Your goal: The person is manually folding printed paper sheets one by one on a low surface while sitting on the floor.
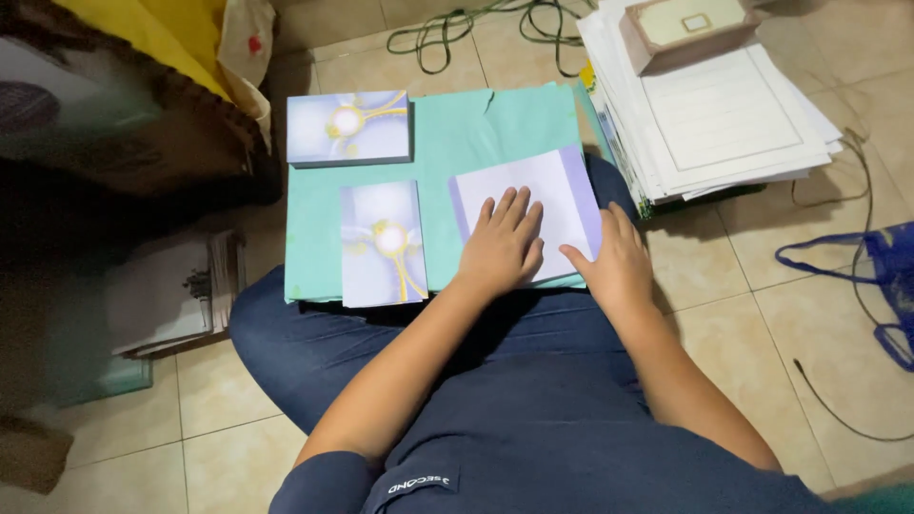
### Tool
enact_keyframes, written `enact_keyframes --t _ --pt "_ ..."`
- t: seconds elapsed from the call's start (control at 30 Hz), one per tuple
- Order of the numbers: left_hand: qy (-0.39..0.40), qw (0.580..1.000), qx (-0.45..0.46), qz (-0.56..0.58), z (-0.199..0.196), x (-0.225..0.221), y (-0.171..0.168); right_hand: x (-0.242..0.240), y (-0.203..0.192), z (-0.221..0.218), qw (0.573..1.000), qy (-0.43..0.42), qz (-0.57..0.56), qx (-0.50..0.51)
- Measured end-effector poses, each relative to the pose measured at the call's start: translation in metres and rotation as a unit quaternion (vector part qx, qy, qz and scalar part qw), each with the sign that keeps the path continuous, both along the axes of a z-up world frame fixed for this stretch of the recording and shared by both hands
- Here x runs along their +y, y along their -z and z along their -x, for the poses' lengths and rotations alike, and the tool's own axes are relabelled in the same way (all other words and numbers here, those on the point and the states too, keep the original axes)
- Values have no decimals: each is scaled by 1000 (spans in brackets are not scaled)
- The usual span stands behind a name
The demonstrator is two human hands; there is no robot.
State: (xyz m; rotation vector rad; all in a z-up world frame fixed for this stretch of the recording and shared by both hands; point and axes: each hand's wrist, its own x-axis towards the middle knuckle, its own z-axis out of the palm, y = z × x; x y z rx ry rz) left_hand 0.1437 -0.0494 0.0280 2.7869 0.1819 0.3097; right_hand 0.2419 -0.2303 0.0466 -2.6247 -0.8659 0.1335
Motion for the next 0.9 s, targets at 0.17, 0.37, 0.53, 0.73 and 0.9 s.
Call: enact_keyframes --t 0.17,0.37,0.53,0.73,0.9 --pt "-1 999 -4 51 4 5 -11 3 -23 12 992 -49 -108 -30" --pt "-38 922 4 386 -10 29 -5 10 -18 24 925 -203 -265 -181" --pt "-54 896 14 441 -12 35 -10 18 -35 36 911 -249 -279 -175" --pt "-87 883 30 460 -11 34 -14 16 -36 35 906 -272 -280 -160" --pt "-84 874 20 477 -5 33 -25 14 -62 46 868 -283 -341 -224"
